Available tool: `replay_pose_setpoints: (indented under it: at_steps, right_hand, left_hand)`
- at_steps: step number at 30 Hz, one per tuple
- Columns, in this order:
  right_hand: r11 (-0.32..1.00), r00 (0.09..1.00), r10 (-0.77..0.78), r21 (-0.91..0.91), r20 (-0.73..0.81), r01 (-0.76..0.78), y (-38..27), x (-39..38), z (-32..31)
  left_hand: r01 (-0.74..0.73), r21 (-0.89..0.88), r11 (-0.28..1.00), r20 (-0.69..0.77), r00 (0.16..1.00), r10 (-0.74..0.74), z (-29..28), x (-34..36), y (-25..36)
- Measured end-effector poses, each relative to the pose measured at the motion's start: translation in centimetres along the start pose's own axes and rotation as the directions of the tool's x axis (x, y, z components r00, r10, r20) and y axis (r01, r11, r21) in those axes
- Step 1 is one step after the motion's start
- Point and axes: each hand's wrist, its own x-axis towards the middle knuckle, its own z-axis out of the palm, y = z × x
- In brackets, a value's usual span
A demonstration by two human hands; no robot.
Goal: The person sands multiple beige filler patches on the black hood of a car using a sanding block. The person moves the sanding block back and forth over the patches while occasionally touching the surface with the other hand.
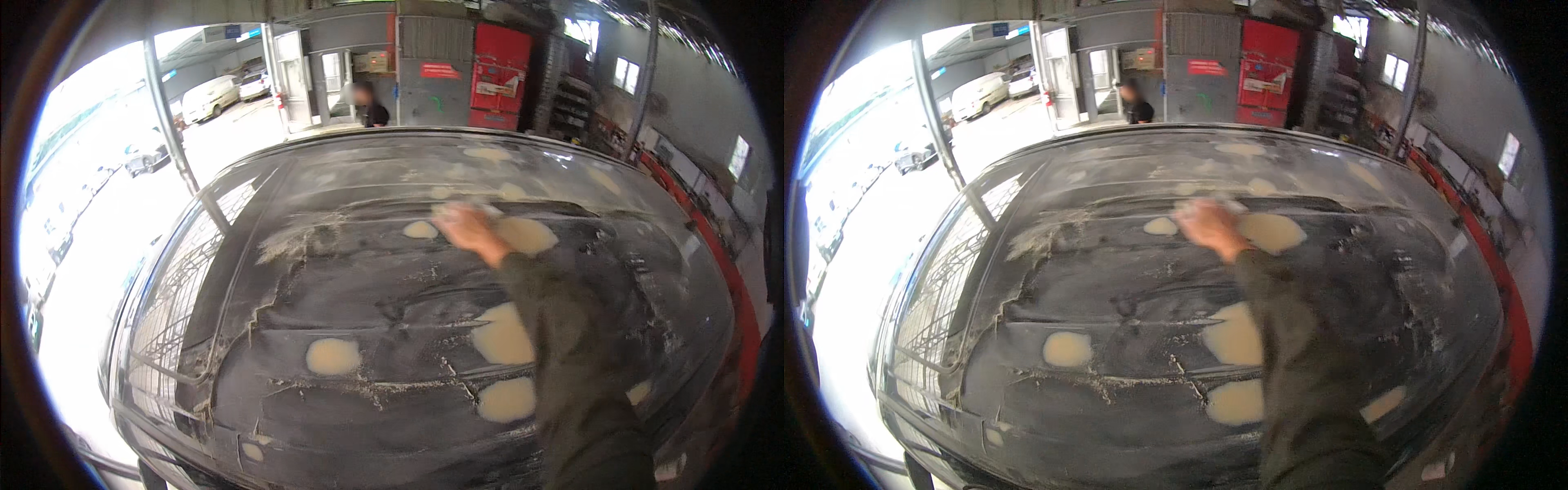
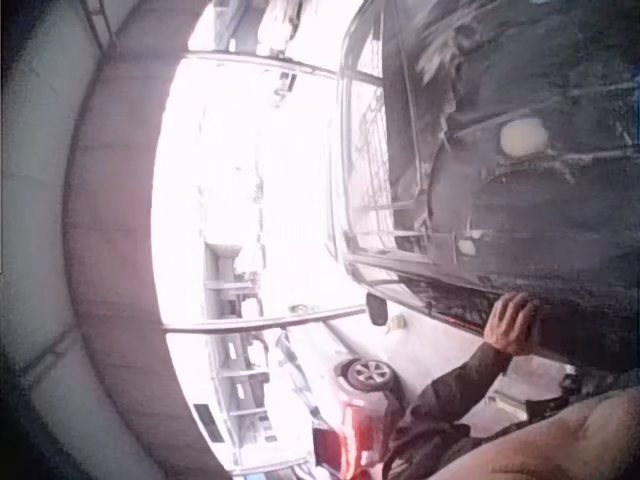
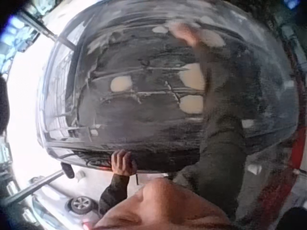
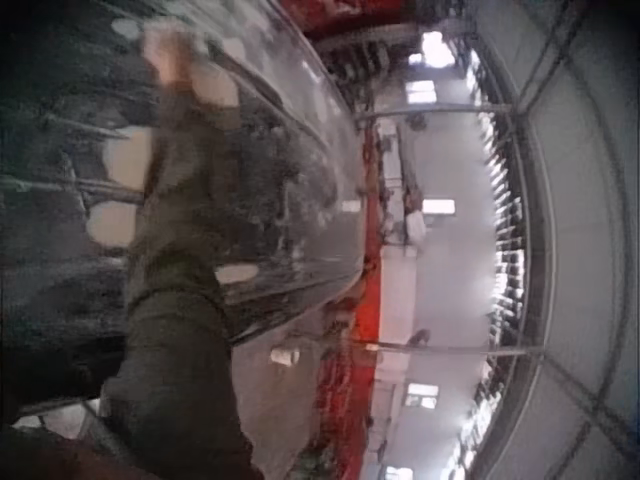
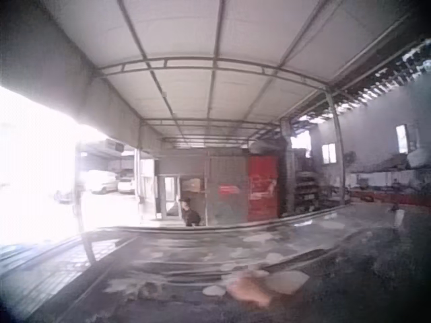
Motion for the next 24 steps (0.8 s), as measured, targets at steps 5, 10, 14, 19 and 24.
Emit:
replay_pose_setpoints:
  at_steps: [5, 10, 14, 19, 24]
  right_hand:
    - [0.994, 0.95, -0.093, 0.085, 0.299, 0.07, -21.3, 6.7, 5.6]
    - [0.992, 0.988, -0.13, 0.0, 0.08, 0.13, -21.9, 6.6, 7.9]
    - [0.994, 0.985, -0.09, 0.081, 0.148, 0.078, -16.3, 3.2, 4.7]
    - [0.998, 0.996, 0.06, -0.027, 0.061, -0.058, 4.1, -4.9, -3.8]
    - [0.94, 0.874, 0.008, -0.294, -0.487, -0.173, 19.8, -13.6, -10.9]
  left_hand:
    - [0.042, 0.056, 0.998, -0.044, 0.998, -0.04, 0.1, -1.4, 0.4]
    - [-0.065, 0.019, 0.998, -0.033, 0.997, 0.066, 1.2, -0.4, -1.1]
    - [0.029, 0.072, 0.997, 0.0, 1.0, -0.029, 1.2, -1.9, -1.5]
    - [0.084, 0.071, 0.994, 0.006, 0.996, -0.084, 0.8, -2.8, -0.7]
    - [0.058, 0.077, 0.995, 0.021, 0.998, -0.06, 1.1, -3.1, -0.9]
